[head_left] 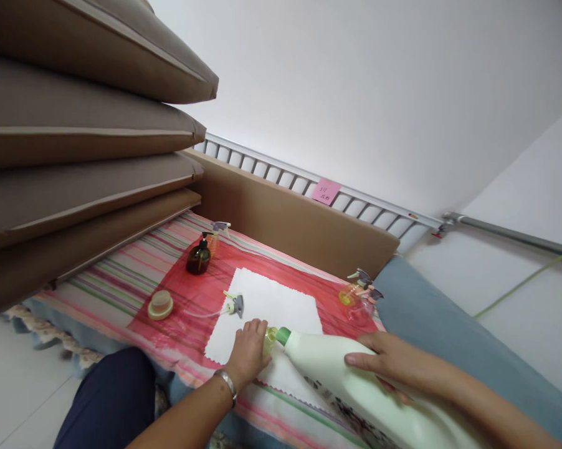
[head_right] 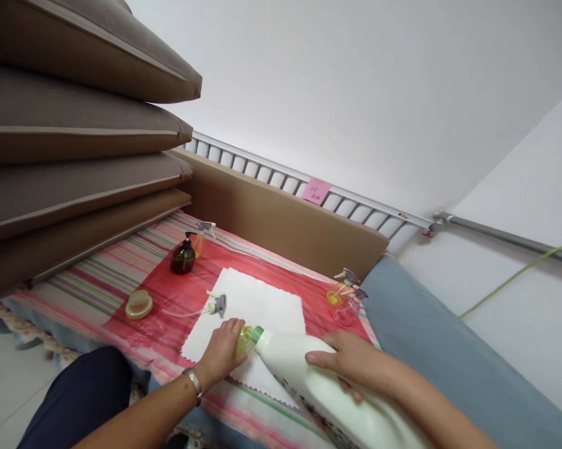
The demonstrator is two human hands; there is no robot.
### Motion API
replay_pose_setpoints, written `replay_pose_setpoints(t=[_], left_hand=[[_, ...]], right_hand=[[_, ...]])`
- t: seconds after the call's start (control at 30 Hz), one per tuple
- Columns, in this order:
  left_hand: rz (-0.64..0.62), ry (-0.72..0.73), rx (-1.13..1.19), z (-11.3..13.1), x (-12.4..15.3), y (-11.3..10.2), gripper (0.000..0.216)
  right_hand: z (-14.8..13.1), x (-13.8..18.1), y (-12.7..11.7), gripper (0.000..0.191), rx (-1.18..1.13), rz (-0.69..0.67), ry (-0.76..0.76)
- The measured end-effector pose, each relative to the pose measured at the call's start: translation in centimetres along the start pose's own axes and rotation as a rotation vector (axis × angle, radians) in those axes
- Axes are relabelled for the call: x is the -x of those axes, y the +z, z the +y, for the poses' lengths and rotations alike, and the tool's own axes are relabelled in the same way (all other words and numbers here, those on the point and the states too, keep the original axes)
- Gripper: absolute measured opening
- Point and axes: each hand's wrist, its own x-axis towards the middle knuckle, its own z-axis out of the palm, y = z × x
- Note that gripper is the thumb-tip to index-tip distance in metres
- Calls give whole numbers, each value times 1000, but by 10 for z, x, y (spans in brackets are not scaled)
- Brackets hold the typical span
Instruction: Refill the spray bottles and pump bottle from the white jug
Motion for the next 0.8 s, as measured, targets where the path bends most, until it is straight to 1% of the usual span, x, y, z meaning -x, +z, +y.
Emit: replay_pose_setpoints(t=[0.17, 0.37, 0.57, 0.8], left_hand=[[-10, -7, 2, 1, 1, -3, 62], [-31, -21, -1, 3, 1, -5, 62], [-31, -21, -3, 4, 1, -7, 62], [-31, -14, -3, 3, 0, -6, 62]], right_hand=[[1, -2, -2, 28, 0, -20, 4], [-2, 0, -2, 29, -4, -1, -2], [-7, 3, -2, 28, 7, -10, -4], [-5, 1, -2, 29, -1, -11, 0]])
